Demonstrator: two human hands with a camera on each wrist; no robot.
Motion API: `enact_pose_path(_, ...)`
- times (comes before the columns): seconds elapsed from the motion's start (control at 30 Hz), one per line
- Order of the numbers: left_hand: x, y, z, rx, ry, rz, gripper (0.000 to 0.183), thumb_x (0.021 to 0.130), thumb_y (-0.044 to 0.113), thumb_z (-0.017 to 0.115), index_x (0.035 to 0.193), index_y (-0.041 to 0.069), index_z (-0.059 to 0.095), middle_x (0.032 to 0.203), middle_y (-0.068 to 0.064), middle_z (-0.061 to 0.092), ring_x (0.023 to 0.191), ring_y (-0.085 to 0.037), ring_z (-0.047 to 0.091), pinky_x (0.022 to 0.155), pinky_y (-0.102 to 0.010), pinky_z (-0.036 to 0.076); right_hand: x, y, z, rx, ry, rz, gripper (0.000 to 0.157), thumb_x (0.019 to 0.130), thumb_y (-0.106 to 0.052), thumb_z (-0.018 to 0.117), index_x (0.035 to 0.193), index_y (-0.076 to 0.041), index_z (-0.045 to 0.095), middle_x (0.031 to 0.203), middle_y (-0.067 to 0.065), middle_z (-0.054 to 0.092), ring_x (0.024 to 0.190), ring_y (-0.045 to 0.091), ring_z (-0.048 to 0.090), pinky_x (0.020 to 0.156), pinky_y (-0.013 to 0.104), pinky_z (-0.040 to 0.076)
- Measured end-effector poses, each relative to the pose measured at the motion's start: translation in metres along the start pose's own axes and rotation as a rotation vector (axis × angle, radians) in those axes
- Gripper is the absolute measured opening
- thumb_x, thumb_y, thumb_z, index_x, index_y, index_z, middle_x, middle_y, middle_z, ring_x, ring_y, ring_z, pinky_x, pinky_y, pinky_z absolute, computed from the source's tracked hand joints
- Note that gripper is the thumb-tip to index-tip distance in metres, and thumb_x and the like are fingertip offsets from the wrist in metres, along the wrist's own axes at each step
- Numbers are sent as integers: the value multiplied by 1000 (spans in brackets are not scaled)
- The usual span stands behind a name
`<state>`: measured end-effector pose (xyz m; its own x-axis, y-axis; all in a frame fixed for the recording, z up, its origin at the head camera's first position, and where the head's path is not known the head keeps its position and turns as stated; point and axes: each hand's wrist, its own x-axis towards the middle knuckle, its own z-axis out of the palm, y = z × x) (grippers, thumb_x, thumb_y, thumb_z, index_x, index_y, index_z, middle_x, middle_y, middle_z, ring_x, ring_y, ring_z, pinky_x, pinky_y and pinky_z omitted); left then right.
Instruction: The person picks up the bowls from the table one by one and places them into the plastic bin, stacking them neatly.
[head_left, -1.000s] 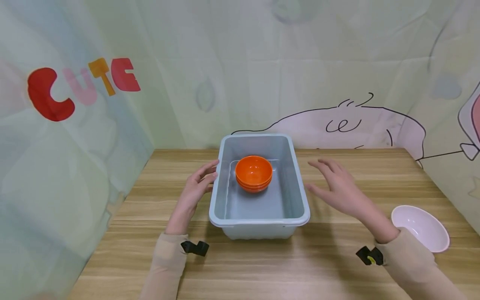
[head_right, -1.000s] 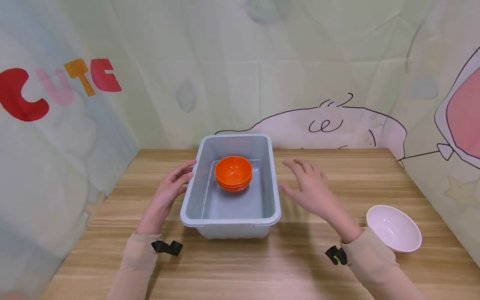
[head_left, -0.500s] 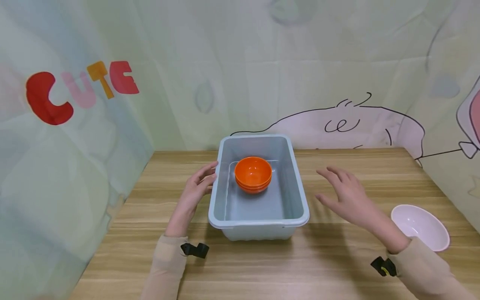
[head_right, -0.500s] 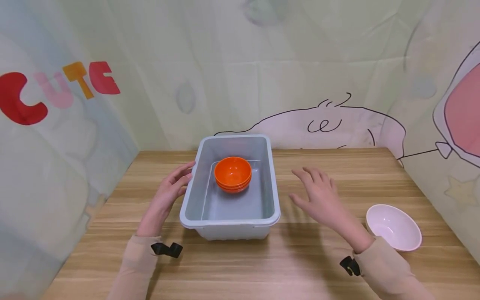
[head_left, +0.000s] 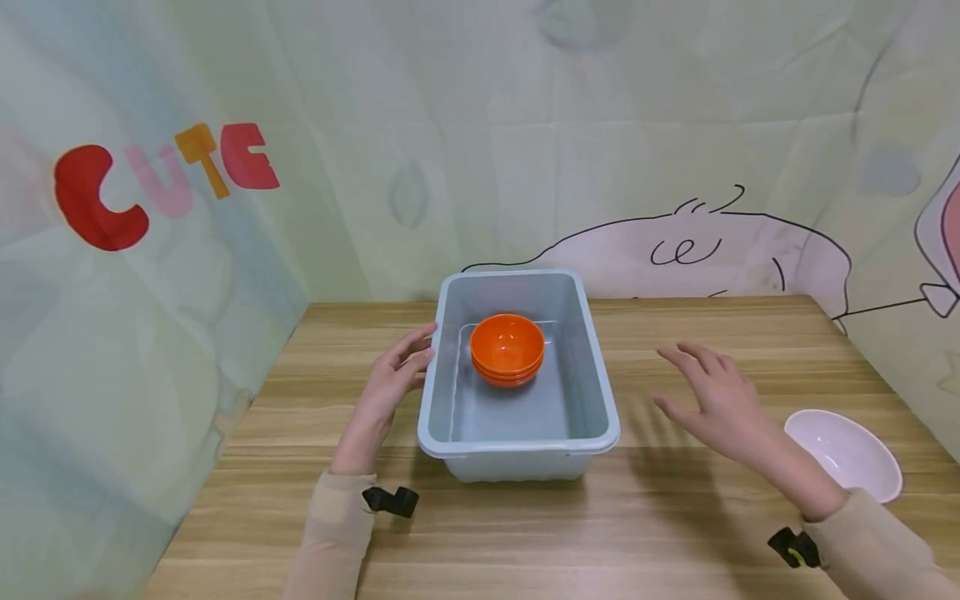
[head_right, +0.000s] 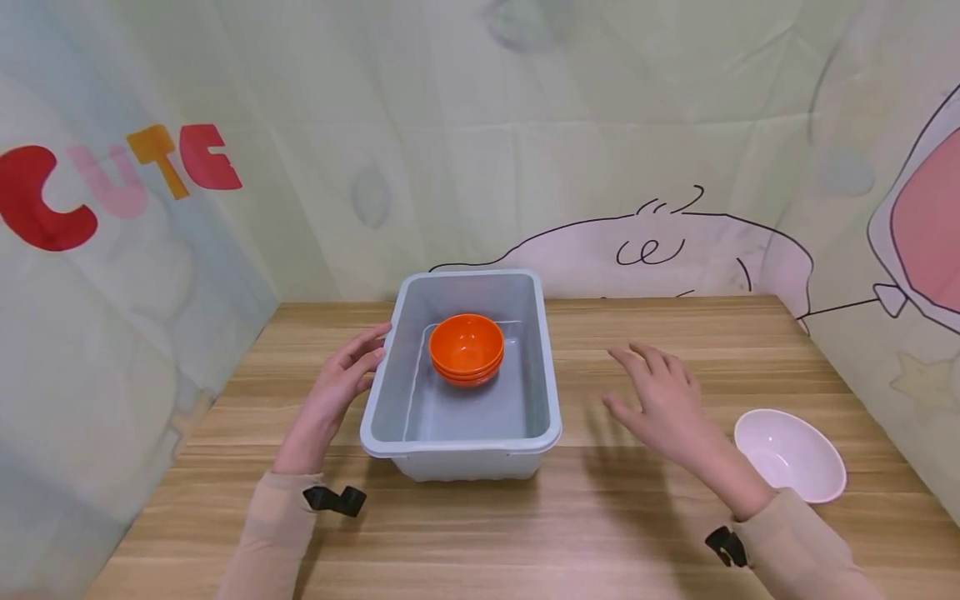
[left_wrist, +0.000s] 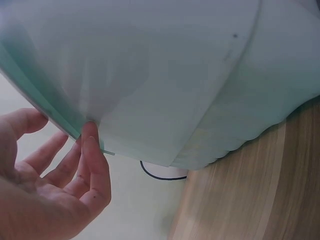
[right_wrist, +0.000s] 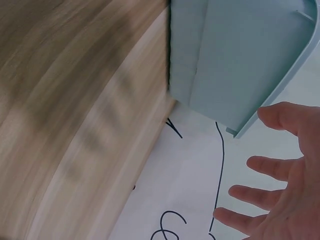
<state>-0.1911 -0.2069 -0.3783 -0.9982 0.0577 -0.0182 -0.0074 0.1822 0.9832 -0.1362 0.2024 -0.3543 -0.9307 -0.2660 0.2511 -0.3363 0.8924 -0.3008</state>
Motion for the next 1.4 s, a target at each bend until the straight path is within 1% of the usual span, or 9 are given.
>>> enact_pose_path(0.1,1,0,1,-7,-6,3,45,97,32,56,141,25,48,137,-8,52,103,-16,59,89,-35,52,-4,4,0,-20,5,10,62,89,-32,67,141,-10,42,144,27,38,125,54,35,86,77,31)
enact_pose_path(0.23,2,0,2,-21,-3,0,45,98,29,56,141,24,49,137,-10,52,99,-11,59,87,-33,51,-9,10,1,-53,27,10,62,88,-33,67,141,-11,42,142,27,40,124,54,36,88,75,29)
enact_pose_path(0.4,2,-1,1,-24,5,-6,45,97,29,56,141,23,49,137,-10,52,99,-10,59,86,-31,52,-14,15,2,-65,33,20,63,88,-34,68,141,-12,42,142,29,40,124,56,35,92,75,26)
enact_pose_path(0.67,1,-1,0,-26,-1,-8,46,98,29,56,142,22,48,138,-11,50,98,-8,60,87,-31,51,-20,26,2,-78,52,29,63,86,-33,69,140,-10,44,141,30,40,122,58,35,89,77,26)
enact_pose_path(0.8,1,0,1,-27,0,-6,45,98,28,56,141,22,48,138,-10,51,100,-9,59,88,-33,51,-23,31,3,-88,61,37,63,85,-32,70,139,-10,45,141,29,40,121,58,35,87,78,26)
enact_pose_path(0.93,1,0,1,-21,-1,-10,45,98,29,55,142,23,48,138,-10,51,103,-12,58,90,-35,51,-26,36,5,-99,80,40,62,84,-30,71,138,-11,45,139,29,40,121,58,35,88,76,26)
enact_pose_path(1.17,0,0,2,-17,-5,-10,44,98,29,55,141,24,49,139,-9,51,109,-17,56,87,-30,51,-32,45,7,-103,89,61,61,84,-32,70,137,-12,46,139,28,40,123,56,32,91,75,22)
enact_pose_path(1.4,0,1,2,-21,-5,-8,44,98,28,55,141,24,48,139,-9,50,110,-16,55,89,-32,51,-38,52,4,-107,60,103,63,84,-37,70,137,-14,45,140,28,38,124,58,31,89,79,20)
